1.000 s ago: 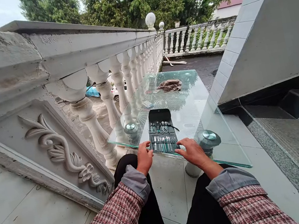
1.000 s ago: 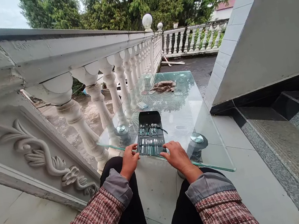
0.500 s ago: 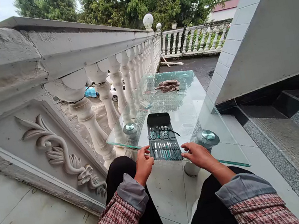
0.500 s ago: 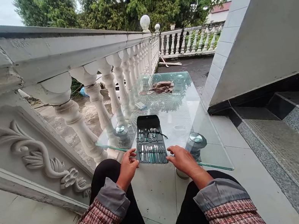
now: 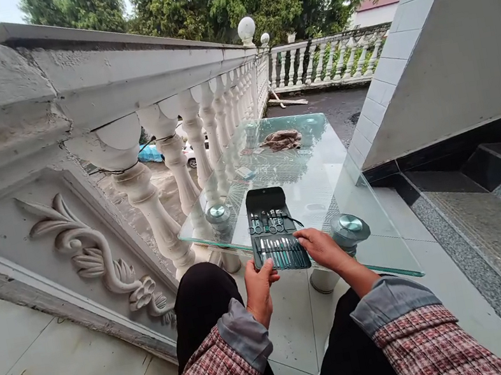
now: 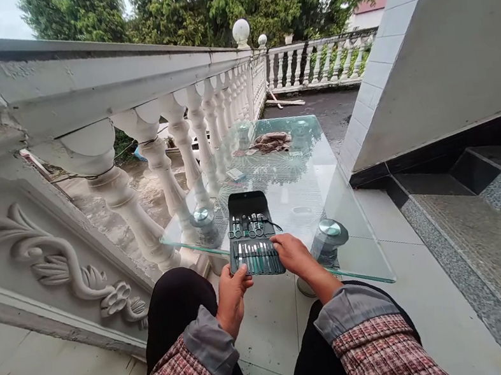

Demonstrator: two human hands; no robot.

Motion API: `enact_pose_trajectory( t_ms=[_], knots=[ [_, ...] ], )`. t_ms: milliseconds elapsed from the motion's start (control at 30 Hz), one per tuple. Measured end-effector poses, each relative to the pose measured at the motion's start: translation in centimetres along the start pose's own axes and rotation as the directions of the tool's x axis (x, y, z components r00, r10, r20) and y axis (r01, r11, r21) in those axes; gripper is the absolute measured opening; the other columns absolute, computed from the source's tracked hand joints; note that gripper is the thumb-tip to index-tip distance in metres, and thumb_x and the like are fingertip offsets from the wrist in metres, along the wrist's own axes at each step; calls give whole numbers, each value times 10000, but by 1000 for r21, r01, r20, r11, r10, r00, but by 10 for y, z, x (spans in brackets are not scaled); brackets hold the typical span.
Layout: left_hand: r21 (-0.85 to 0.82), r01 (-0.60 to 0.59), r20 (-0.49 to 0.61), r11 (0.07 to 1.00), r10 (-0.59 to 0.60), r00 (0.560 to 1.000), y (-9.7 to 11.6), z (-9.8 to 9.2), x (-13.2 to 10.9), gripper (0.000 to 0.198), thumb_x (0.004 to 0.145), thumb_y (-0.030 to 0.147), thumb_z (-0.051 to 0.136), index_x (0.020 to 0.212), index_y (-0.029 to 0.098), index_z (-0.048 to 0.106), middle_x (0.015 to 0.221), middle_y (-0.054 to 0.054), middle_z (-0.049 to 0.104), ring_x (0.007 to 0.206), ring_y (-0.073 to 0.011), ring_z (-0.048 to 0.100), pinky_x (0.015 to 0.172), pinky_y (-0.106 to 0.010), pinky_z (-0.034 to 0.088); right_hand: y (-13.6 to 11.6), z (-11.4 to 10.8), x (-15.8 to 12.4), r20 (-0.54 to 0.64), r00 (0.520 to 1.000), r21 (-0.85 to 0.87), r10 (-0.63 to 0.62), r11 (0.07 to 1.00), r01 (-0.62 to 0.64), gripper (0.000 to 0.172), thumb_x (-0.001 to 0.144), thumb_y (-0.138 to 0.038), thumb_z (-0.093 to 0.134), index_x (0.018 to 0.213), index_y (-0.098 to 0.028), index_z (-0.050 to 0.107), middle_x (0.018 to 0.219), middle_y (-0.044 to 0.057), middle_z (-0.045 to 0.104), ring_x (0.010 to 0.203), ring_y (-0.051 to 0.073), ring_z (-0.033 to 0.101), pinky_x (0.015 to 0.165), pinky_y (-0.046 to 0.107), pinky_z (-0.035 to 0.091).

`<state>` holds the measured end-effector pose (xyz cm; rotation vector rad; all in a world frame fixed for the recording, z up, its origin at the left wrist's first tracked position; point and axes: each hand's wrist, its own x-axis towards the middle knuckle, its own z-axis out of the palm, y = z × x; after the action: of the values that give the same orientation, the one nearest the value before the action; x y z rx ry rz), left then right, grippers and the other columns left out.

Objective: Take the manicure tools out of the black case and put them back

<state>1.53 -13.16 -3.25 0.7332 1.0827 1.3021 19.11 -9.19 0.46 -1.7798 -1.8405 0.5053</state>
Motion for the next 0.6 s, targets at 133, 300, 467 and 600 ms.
enact_pose_trajectory(
  t_ms=[133,300,467,600],
  knots=[
    [-45,56,-13,997,-57,998,-1,8,0,400,617,330,767,874,145,523,701,11,558,530,-75,559,495,-184,482,2,4,1,-4,1000,19,13,1000,-13,315,801,-208,404,971,-199,669,1010,79,653,957,212,585,805,329,434],
    [-51,87,-37,995,-89,995,0,12,1,346,582,230,752,820,139,517,614,40,534,439,-55,498,399,-159,409,6,0,1,-20,999,50,31,998,-30,331,791,-214,399,1000,-210,656,995,66,646,933,194,592,805,328,444],
    [-44,87,-44,995,-89,995,4,7,-4,269,582,173,684,780,146,503,550,57,513,408,-56,481,363,-147,361,7,-4,0,-28,1000,87,10,996,-8,337,802,-222,379,994,-213,655,1042,62,642,976,196,581,839,342,440],
    [-50,78,-48,996,-80,996,5,3,-7,273,566,185,682,765,148,498,541,56,512,407,-62,485,365,-153,361,4,-3,-2,3,1000,116,-24,993,24,315,805,-214,391,953,-215,669,1012,44,663,955,183,592,841,325,442]
  ],
)
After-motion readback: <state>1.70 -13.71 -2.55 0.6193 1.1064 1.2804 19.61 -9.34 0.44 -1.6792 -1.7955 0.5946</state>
